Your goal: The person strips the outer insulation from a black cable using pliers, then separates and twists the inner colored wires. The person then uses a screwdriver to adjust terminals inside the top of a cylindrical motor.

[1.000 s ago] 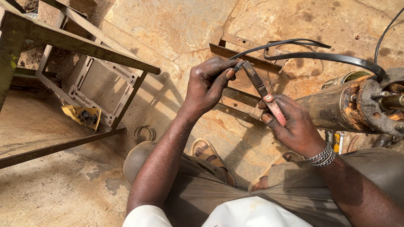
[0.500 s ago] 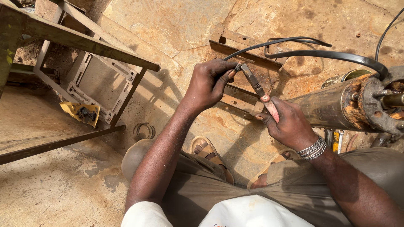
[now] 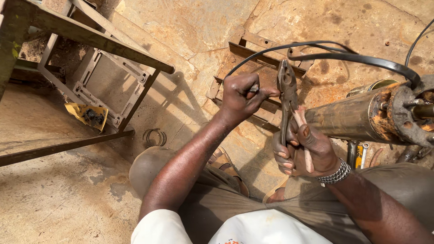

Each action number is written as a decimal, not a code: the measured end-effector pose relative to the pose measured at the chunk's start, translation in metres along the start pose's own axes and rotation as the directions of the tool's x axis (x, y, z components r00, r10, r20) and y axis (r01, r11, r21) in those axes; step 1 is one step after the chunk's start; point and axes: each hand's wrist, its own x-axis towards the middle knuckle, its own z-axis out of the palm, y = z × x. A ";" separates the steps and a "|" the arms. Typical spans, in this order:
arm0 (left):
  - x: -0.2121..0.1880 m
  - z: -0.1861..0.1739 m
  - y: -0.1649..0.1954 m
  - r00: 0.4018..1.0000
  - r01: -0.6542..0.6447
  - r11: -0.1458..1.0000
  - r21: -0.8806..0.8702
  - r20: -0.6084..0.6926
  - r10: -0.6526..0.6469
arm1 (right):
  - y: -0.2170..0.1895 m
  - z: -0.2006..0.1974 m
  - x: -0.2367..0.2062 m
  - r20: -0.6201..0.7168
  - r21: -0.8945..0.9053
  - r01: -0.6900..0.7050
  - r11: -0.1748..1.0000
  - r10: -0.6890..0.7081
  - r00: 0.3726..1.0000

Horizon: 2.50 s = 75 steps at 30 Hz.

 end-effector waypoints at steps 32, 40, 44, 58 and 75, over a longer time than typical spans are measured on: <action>0.023 -0.046 0.004 0.914 0.344 0.866 -0.362 0.340 -0.221 | -0.018 0.012 0.015 -0.120 -0.982 -0.043 0.186 -0.424 0.898; 0.018 -0.045 0.017 0.984 0.092 0.995 0.037 0.148 -0.096 | -0.021 0.012 0.010 -0.076 -0.915 0.070 0.397 -0.340 0.937; 0.017 -0.043 0.022 0.994 -0.043 0.988 0.148 0.108 0.027 | -0.022 0.012 0.009 -0.094 -0.922 0.030 0.386 -0.297 0.950; 0.012 -0.044 0.023 0.989 -0.088 0.981 0.171 0.131 0.066 | -0.034 0.032 0.009 -0.142 -0.987 -0.160 -0.035 -0.301 0.943; 0.022 -0.050 0.025 0.970 0.164 0.982 0.095 0.164 -0.178 | -0.015 0.007 0.012 -0.102 -0.666 -0.038 0.745 -0.039 0.994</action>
